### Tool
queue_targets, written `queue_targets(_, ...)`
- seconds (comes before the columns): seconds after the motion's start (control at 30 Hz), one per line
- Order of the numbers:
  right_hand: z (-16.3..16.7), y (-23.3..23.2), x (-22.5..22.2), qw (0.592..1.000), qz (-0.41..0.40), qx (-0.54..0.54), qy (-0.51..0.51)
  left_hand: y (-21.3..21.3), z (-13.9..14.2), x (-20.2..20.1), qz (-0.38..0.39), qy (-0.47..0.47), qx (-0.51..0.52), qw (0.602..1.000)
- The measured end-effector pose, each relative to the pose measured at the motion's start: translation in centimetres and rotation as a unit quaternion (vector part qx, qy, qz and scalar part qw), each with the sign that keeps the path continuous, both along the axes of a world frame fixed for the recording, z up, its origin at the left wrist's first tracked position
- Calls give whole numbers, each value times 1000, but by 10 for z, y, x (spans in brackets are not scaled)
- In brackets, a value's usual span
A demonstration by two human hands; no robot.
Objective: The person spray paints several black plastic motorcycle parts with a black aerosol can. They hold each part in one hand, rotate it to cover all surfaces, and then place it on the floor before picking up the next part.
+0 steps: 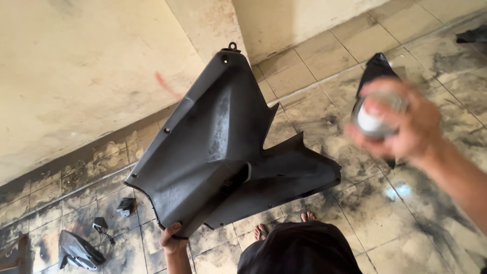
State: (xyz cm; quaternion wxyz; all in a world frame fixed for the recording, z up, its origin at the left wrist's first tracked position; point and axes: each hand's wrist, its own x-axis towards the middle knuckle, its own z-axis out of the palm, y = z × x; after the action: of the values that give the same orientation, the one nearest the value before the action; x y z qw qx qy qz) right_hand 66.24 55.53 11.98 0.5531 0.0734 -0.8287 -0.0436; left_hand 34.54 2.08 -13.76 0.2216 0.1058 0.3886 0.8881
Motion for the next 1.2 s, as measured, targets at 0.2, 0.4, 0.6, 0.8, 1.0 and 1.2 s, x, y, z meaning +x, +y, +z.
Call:
queue_targets(0.2,-53,-112,15,955,212,-41,-204,6,-8,7,28,-78,0,997)
queue_targets(0.4,-72,-86,8,721,101,-550,-409,3,-4,8,31,-62,12,998)
queue_targets(0.6,-72,-28,2,771,391,-434,-255,3,-6,7,38,-74,0,997)
queue_targets(0.8,-77,-93,2,930,203,-79,-295,-2,-11,5,43,-65,-2,997)
queue_targets(1.0,-18,-40,7,993,-8,-48,-108,-8,-7,7,45,-83,22,995)
queue_targets(1.2,-18,-50,2,938,219,17,-270,-4,-3,0,41,-69,5,997)
